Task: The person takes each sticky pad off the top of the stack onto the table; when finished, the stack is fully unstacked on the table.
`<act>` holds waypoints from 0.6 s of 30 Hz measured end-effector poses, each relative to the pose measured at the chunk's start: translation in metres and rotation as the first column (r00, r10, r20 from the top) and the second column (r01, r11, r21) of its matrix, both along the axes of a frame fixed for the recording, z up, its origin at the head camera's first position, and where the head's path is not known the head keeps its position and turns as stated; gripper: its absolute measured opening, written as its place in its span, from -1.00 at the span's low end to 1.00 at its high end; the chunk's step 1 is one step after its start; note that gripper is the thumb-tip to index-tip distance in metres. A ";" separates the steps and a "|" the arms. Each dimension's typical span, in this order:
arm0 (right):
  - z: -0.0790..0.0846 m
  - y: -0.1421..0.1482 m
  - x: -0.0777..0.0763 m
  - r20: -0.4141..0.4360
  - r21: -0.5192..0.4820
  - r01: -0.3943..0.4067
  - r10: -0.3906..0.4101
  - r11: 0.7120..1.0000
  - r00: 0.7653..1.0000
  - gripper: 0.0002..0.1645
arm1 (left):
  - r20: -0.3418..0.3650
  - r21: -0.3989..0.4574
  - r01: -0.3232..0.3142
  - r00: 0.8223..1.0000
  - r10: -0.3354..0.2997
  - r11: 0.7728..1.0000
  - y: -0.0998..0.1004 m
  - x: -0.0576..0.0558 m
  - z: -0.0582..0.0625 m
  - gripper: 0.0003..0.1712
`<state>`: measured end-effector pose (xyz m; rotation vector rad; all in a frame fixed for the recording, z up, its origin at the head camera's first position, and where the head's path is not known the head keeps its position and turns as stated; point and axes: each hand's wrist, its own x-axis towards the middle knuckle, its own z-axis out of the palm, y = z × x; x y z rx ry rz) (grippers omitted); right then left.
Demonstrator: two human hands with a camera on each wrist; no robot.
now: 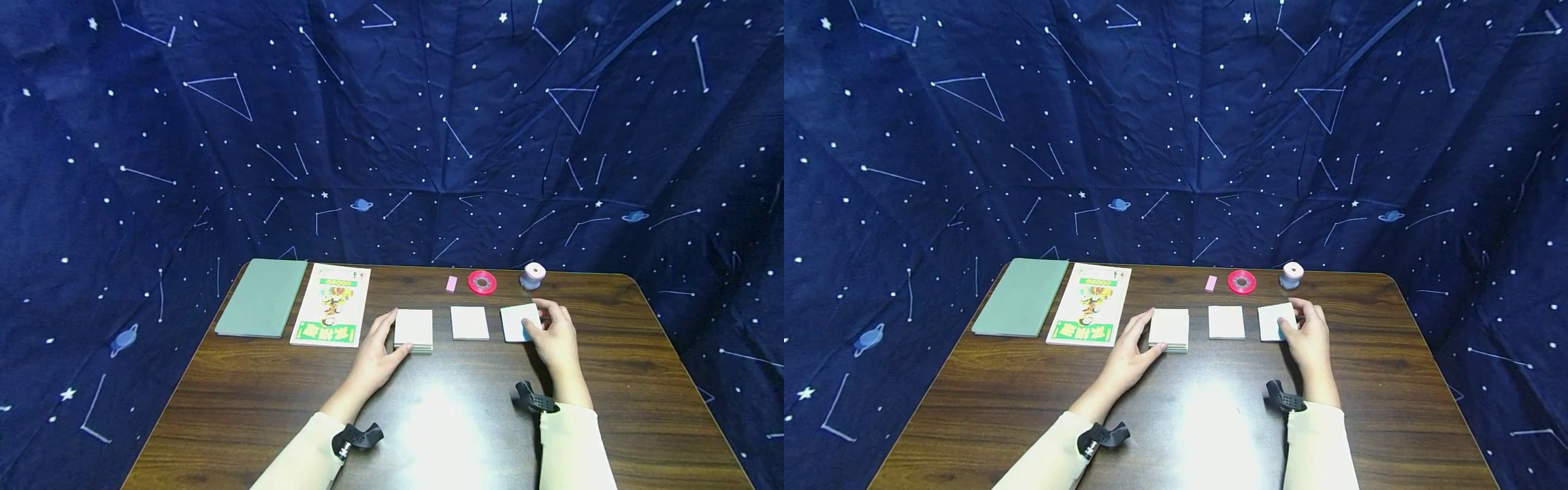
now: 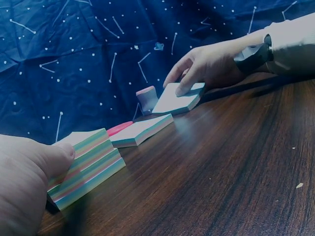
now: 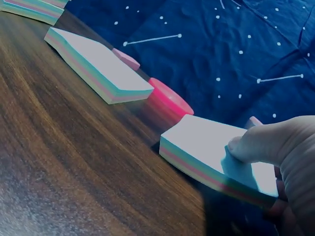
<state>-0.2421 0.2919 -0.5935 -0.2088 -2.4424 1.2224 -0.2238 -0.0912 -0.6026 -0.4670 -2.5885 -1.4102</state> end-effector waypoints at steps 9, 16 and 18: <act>-0.001 -0.002 -0.002 0.039 0.040 0.024 -0.026 0.999 0.999 -0.40 | -0.020 0.034 0.011 1.000 -0.010 0.999 -0.002 -0.002 -0.007 -0.05; -0.001 -0.002 -0.002 0.082 0.045 0.027 -0.031 0.999 0.996 -0.46 | -0.045 0.033 0.018 0.999 -0.016 0.999 -0.001 -0.002 -0.006 -0.06; -0.001 -0.001 -0.001 0.085 0.044 0.022 -0.025 0.999 0.996 -0.47 | -0.030 0.027 0.018 0.999 -0.017 0.999 -0.001 -0.002 -0.006 -0.05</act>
